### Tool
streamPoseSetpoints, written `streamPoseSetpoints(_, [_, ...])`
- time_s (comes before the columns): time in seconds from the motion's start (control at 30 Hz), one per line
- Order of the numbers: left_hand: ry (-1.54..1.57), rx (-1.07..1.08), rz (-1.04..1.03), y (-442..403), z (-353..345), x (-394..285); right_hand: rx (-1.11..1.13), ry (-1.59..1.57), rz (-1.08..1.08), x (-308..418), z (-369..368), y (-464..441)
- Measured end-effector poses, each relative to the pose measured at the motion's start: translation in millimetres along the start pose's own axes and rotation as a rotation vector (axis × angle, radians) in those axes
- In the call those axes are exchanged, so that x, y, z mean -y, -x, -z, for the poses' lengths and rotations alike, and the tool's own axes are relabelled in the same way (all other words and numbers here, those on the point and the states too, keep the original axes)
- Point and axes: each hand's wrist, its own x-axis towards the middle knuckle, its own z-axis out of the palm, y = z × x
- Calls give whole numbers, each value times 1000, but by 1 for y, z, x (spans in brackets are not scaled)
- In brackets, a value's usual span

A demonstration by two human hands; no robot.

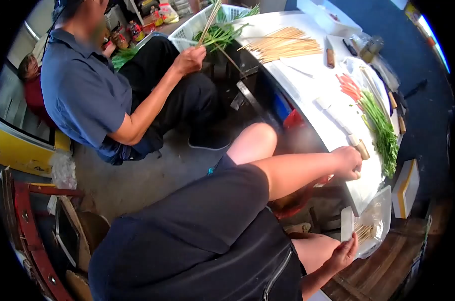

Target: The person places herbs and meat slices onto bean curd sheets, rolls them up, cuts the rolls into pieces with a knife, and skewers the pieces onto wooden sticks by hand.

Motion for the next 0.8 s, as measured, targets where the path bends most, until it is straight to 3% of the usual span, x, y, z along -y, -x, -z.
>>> streamPoseSetpoints(0.03, [-12,9,-13,-1,1,-3,67,-29,393,-12,-17,3])
streamPoseSetpoints(0.1, [-3,-2,-8,1,3,-5,484,276,1102,56,-43,16])
streamPoseSetpoints(0.17, [5,9,-14,1,5,-5,416,-56,812,38,-49,9])
streamPoseSetpoints(0.23, [20,11,-13,1,3,-3,206,-171,364,25,-51,-10])
streamPoseSetpoints(0.43, [-3,-16,-63,1,1,2,-31,-353,272,-38,-59,-34])
streamPoseSetpoints(0.5, [20,-21,-52,-1,-1,2,16,-362,50,-38,-54,-26])
streamPoseSetpoints(0.53, [8,-40,-74,-1,-3,3,-137,-529,102,-27,-73,-25])
streamPoseSetpoints(0.67, [9,-45,-85,-1,-1,2,-87,-635,-12,-27,-57,-43])
streamPoseSetpoints(0.8, [28,-39,-65,-1,-1,5,-47,-515,246,-84,-52,-69])
